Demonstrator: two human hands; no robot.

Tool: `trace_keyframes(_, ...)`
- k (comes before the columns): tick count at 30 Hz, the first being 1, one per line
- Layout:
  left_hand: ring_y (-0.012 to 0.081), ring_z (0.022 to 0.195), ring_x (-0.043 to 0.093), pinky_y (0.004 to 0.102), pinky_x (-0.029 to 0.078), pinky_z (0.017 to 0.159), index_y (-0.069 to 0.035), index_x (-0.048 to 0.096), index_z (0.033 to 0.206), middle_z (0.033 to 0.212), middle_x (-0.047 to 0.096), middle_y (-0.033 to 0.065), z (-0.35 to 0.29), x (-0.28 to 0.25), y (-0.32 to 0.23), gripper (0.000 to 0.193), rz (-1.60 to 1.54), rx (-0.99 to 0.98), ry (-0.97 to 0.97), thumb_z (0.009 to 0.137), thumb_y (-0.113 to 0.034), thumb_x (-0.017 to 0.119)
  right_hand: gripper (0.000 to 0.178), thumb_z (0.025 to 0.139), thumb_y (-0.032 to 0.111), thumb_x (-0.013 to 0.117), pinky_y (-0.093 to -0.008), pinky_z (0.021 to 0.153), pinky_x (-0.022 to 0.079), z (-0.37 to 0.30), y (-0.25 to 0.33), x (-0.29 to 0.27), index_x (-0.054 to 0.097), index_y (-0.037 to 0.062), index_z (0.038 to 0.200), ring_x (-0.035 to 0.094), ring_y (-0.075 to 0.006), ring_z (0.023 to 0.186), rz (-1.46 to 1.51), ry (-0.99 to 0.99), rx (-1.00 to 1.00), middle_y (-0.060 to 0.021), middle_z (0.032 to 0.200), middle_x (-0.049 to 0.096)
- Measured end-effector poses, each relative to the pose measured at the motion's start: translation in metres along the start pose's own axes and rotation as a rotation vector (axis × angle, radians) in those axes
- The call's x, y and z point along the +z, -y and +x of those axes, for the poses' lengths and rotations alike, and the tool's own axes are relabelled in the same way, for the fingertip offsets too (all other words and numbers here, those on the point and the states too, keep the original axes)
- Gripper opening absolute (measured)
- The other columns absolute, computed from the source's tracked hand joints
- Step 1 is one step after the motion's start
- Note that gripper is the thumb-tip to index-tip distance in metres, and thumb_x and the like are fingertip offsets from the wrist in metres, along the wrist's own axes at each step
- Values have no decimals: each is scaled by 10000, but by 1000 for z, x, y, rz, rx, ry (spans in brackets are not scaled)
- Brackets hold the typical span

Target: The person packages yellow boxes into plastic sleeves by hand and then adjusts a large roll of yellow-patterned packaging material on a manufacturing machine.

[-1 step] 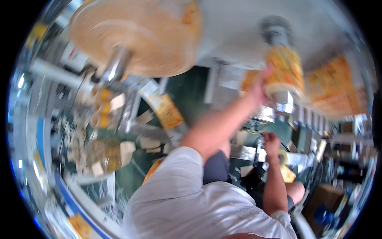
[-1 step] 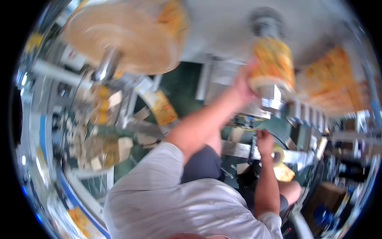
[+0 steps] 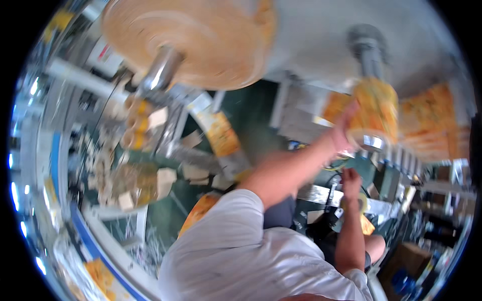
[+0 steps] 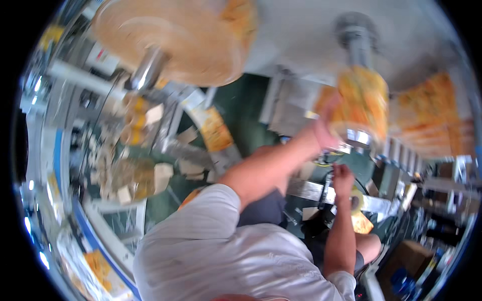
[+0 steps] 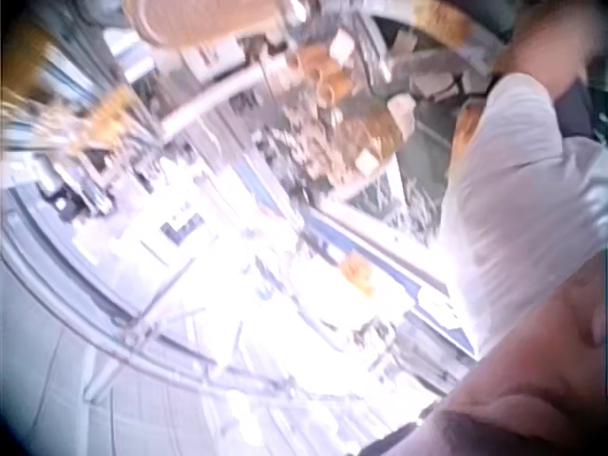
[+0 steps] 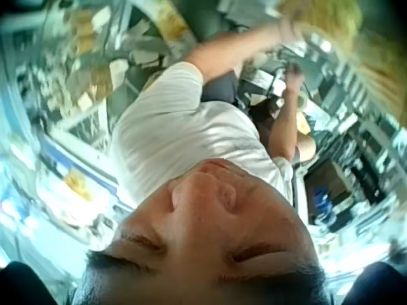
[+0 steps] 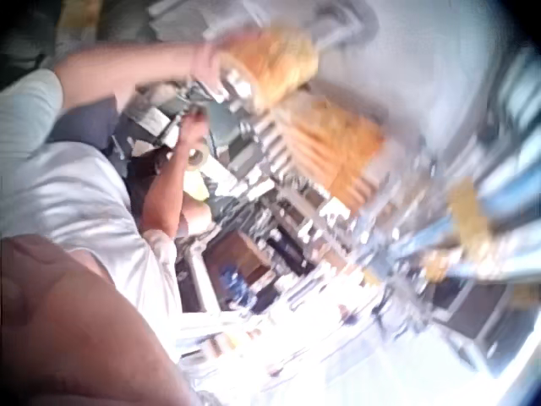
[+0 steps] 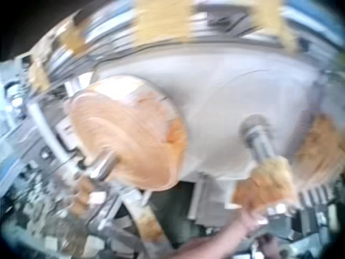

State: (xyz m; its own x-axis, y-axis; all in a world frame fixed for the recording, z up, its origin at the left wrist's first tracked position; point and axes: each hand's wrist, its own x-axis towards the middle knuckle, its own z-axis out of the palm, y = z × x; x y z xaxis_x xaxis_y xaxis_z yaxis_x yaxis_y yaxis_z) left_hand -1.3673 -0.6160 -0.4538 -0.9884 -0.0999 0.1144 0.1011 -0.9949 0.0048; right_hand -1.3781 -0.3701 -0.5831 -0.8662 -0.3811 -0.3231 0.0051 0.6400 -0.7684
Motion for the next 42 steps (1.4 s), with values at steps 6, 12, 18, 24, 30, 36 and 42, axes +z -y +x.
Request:
trace_keyframes(6,342,1443,605,531,426,1268,-36,525,1589,1573,615,197,-171,-25,-47,724,30,-248,-47,981,-354,755,264,1095,305,686,-288,599,455,22,15,36,738,69,988,612,-115,652,94,-241,-879,1,781,698)
trace_keyframes(12,328,1533,514,459,342,1315,-3,354,1705,1688,483,203,-382,60,-279,1059,683,-293,-326,823,-385,799,230,1105,227,697,-238,570,398,32,58,39,693,66,940,537,-44,630,250,379,-210,25,740,650)
trace_keyframes(18,310,1237,728,458,558,1118,-41,532,1587,1430,711,170,-750,106,-335,864,766,-172,-1331,834,-262,893,176,1085,183,708,-254,647,459,32,66,66,694,53,967,588,-69,713,281,493,-259,15,798,665)
trace_keyframes(24,324,1237,746,488,598,1037,-147,692,1444,1336,776,145,-660,30,-306,602,1765,-1668,-1644,907,-381,834,131,1055,129,747,-259,698,503,19,89,68,695,33,983,619,-71,751,201,483,-263,18,831,675)
trace_keyframes(30,395,1139,681,498,553,959,-66,707,1041,1060,710,136,-486,-116,-242,245,2699,-752,-364,801,-50,751,86,1032,34,744,-238,668,462,-21,126,93,695,19,962,569,-42,733,239,547,-327,48,808,642)
trace_keyframes(36,323,1377,571,468,426,1189,-106,619,1445,1339,715,97,-361,-177,-200,677,2784,-265,119,806,-187,829,139,1028,61,767,-250,609,429,-51,132,78,684,0,935,507,-42,675,163,538,-358,36,738,607)
trace_keyframes(42,323,1291,610,473,479,1100,-90,792,1159,1213,774,98,-300,-222,-193,374,2392,-1149,-2,805,-199,839,175,1033,74,773,-244,597,401,-58,101,56,669,-3,915,489,-34,673,210,469,-312,54,731,587)
